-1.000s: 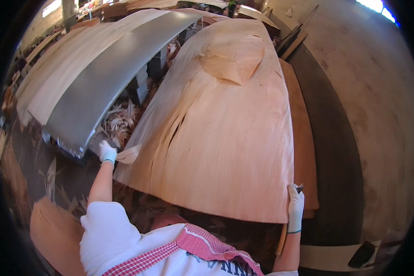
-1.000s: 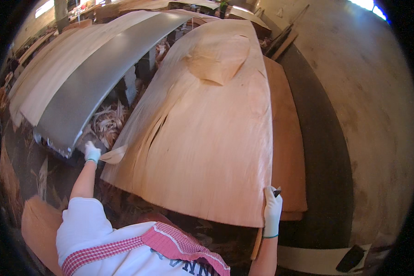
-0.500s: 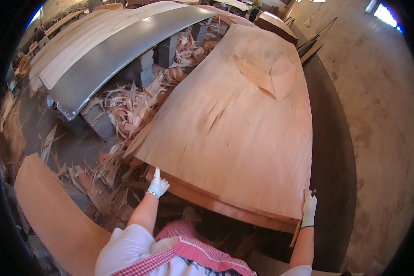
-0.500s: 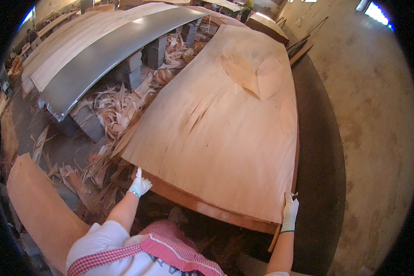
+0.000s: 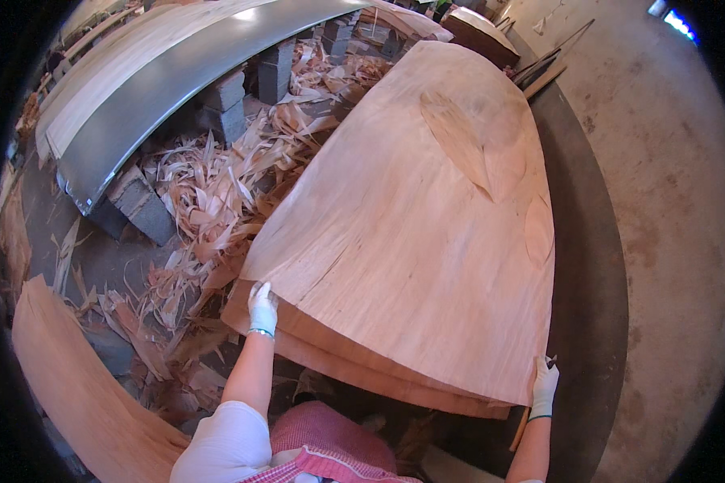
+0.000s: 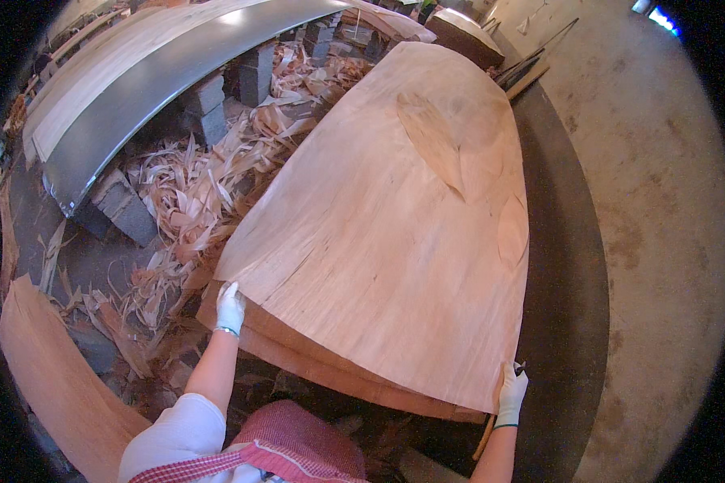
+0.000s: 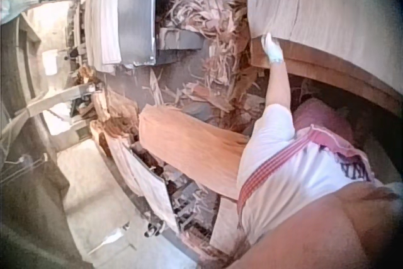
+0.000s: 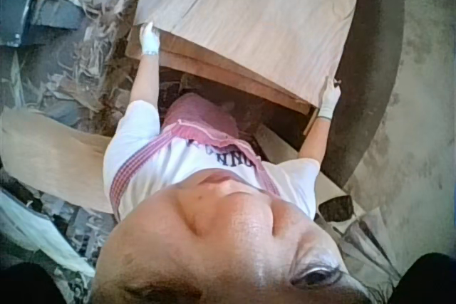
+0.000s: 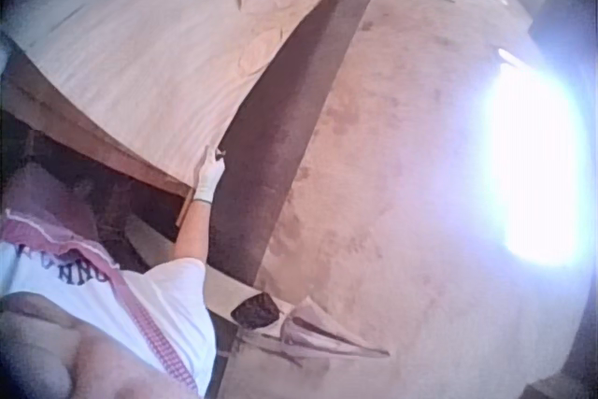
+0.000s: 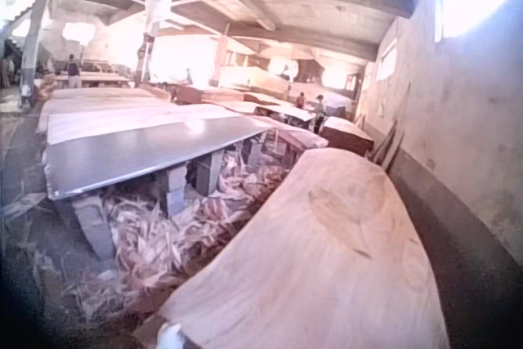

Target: The person prepares wood veneer by hand and using a tool, moving large sheets of veneer, smoothing them on a work surface, and applying tape to secure or mark specific areas.

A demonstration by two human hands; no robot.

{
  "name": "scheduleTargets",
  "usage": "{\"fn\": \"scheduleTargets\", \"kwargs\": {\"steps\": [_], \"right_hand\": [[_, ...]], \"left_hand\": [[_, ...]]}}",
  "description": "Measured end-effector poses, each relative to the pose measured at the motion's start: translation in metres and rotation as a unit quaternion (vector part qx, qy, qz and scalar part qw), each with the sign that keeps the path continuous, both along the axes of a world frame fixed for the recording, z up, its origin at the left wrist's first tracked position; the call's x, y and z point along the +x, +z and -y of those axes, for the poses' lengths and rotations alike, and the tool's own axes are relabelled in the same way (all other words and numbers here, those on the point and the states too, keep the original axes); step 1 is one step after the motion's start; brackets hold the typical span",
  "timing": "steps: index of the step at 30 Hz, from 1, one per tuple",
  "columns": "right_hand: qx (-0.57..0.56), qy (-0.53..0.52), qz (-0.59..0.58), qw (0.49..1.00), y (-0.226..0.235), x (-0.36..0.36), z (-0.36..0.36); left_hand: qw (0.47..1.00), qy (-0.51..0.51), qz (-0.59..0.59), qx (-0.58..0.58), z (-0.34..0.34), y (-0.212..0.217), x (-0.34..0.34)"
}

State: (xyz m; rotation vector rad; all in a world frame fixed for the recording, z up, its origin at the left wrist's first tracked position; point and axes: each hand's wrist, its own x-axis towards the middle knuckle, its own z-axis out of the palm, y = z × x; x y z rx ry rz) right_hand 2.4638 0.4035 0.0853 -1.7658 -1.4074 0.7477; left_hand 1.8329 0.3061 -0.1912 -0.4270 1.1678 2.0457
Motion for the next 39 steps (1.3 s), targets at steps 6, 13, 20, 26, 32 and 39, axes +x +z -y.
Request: {"fn": "scheduleTargets", "kwargs": {"steps": [6,13,20,26,32,39], "right_hand": [[0.0,-0.022,0.053,0.998,-0.024,0.06,-0.002],[-0.005,-0.011,0.07,0.997,-0.052,0.102,-0.035],[-0.022,-0.05,0.186,0.981,-0.07,0.138,-0.013],[-0.036,-0.044,0.226,0.973,-0.085,0.133,-0.04],[-0.054,-0.058,0.291,0.954,-0.106,0.133,-0.055],[-0.11,-0.01,0.439,0.892,-0.12,0.106,-0.07]], "left_hand": [[0.993,-0.067,-0.086,0.051,0.025,0.027,0.039],[0.989,-0.009,-0.132,0.072,0.006,-0.022,0.007],[0.986,-0.041,-0.105,0.126,0.02,0.019,0.078],[0.991,-0.081,-0.098,0.05,0.013,-0.032,0.031],[0.991,-0.096,-0.095,-0.006,0.009,-0.056,0.066],[0.985,-0.144,-0.004,0.098,0.091,-0.127,0.07]]}}
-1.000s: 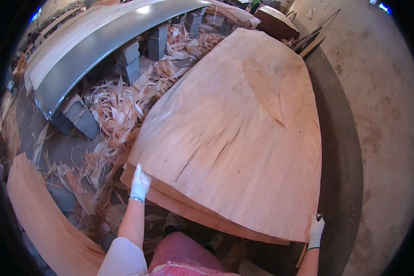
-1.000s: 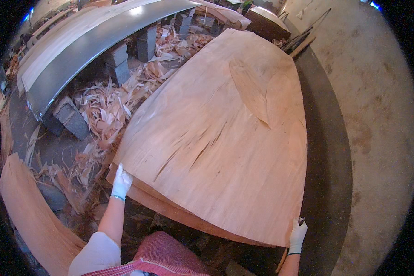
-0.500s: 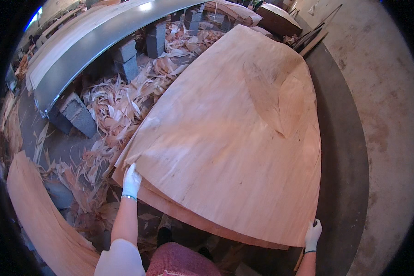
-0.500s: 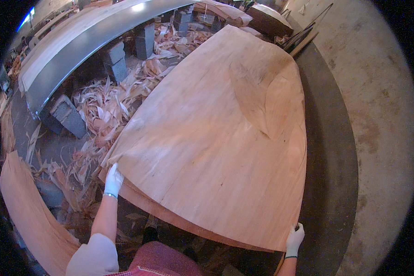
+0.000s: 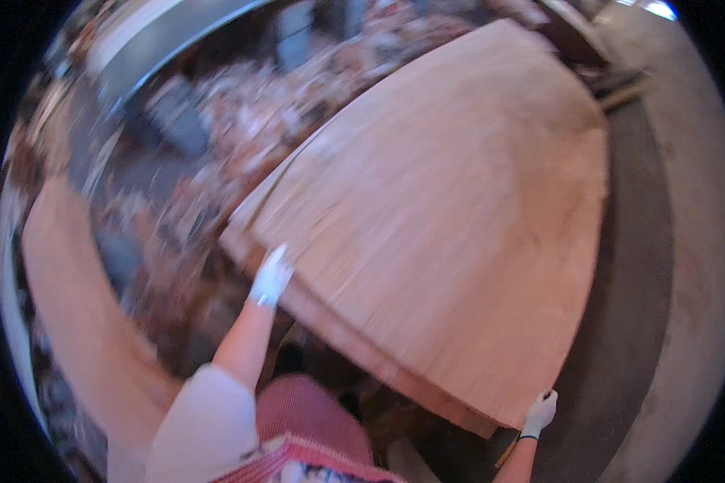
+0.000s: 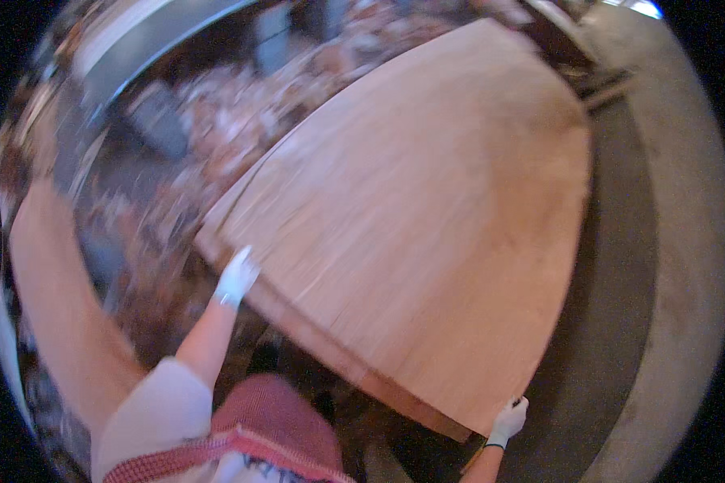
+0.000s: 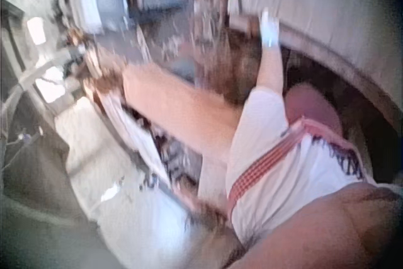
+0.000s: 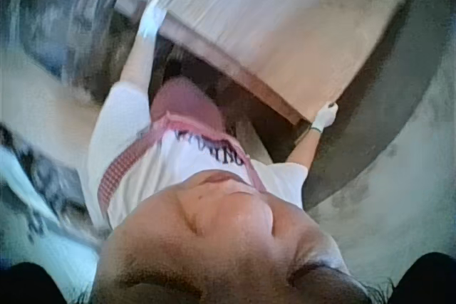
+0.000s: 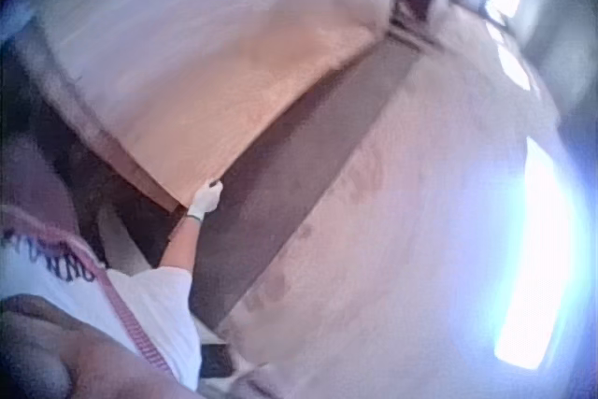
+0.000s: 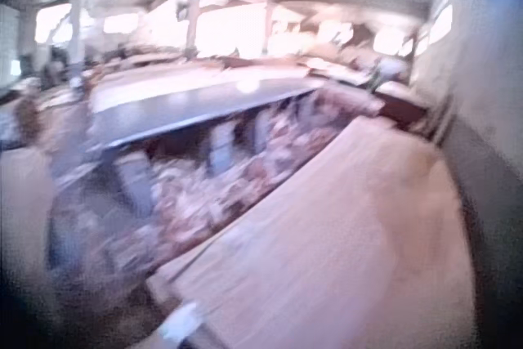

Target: The person prepares wood veneer by hand and using a tool, moving large sheets of veneer, smoothing them on a work surface, and applying tape to secure or mark specific areas.

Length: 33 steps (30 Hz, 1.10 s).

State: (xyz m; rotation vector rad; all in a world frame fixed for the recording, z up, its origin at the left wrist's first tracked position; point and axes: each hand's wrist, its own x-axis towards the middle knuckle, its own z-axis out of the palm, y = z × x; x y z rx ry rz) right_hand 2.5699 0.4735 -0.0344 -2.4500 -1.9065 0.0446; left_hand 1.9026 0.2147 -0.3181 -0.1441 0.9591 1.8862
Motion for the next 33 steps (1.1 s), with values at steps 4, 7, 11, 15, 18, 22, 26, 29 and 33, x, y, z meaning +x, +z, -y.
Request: {"fn": "scheduleTargets", "kwargs": {"steps": [4,7,11,15,18,22,26,29,33], "right_hand": [[-0.009,-0.003,0.031,0.999,-0.018,0.043,0.01],[-0.035,0.012,0.057,0.998,-0.034,0.061,0.013],[0.005,0.032,0.102,0.994,-0.03,0.025,0.018],[-0.03,0.035,0.128,0.991,-0.016,-0.01,0.015],[-0.019,0.017,0.142,0.99,-0.027,0.007,0.014],[-0.048,0.004,0.171,0.984,-0.034,0.025,0.022],[-0.08,-0.01,0.174,0.982,-0.075,0.067,0.005],[-0.115,-0.013,0.043,0.992,-0.078,0.057,0.008],[-0.111,-0.023,-0.019,0.993,-0.119,0.077,-0.002]], "left_hand": [[0.95,0.085,-0.158,-0.256,-0.061,0.02,0.009],[0.936,0.15,-0.104,-0.303,-0.052,-0.004,0.022],[0.932,0.179,-0.197,-0.246,-0.079,0.005,0.002],[0.913,0.086,-0.135,-0.376,-0.057,0.011,-0.01],[0.893,0.07,-0.126,-0.426,-0.044,-0.012,-0.009],[0.852,0.085,-0.16,-0.49,-0.057,-0.032,-0.013],[0.86,0.035,-0.152,-0.486,-0.057,-0.039,-0.021],[0.817,-0.011,-0.275,-0.507,-0.041,-0.08,-0.04],[0.813,-0.166,-0.382,-0.407,-0.023,-0.086,-0.049]]}}
